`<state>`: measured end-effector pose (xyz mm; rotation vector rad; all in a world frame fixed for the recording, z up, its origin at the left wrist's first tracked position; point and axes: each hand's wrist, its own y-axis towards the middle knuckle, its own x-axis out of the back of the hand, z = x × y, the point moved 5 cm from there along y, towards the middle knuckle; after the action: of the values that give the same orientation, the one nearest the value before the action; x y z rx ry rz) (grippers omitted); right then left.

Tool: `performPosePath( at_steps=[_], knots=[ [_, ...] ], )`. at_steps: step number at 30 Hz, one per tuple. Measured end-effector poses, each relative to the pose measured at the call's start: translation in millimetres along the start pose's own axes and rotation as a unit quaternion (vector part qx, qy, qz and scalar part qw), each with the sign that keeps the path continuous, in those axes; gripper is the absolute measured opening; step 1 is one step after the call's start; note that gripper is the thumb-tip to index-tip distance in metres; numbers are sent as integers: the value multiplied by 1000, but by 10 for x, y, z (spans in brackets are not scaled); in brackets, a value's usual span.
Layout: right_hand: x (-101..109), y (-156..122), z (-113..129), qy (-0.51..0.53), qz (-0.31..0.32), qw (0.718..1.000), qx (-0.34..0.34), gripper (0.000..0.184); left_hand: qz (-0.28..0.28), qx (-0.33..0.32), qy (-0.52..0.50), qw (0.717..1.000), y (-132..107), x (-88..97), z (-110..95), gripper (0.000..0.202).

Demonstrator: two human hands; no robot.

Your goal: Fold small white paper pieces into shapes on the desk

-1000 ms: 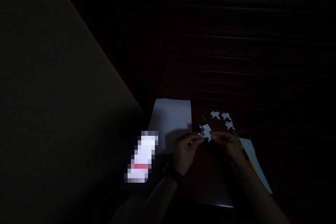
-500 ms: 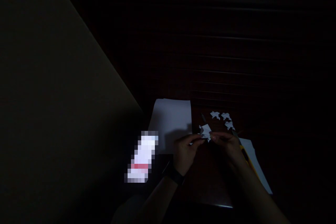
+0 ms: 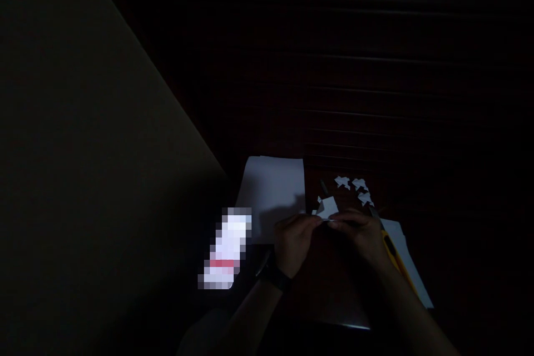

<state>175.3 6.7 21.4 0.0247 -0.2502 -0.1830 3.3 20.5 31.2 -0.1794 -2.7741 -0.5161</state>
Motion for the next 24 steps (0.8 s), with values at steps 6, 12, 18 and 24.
performPosePath(
  at_steps=[6,12,18,24],
  knots=[
    [13,-13,-52,13,6,1000,-18,8,32,-40,-3,999,25,32,-66,17],
    [40,-9,-81,39,-2,999,-36,10,54,17,-58,997,57,29,-51,24],
    [3,-20,-120,31,42,995,-82,12,133,62,-116,982,95,-11,-62,55],
    [-1,-4,-99,22,34,996,-79,16,116,111,-126,979,76,-75,104,28]
  ],
)
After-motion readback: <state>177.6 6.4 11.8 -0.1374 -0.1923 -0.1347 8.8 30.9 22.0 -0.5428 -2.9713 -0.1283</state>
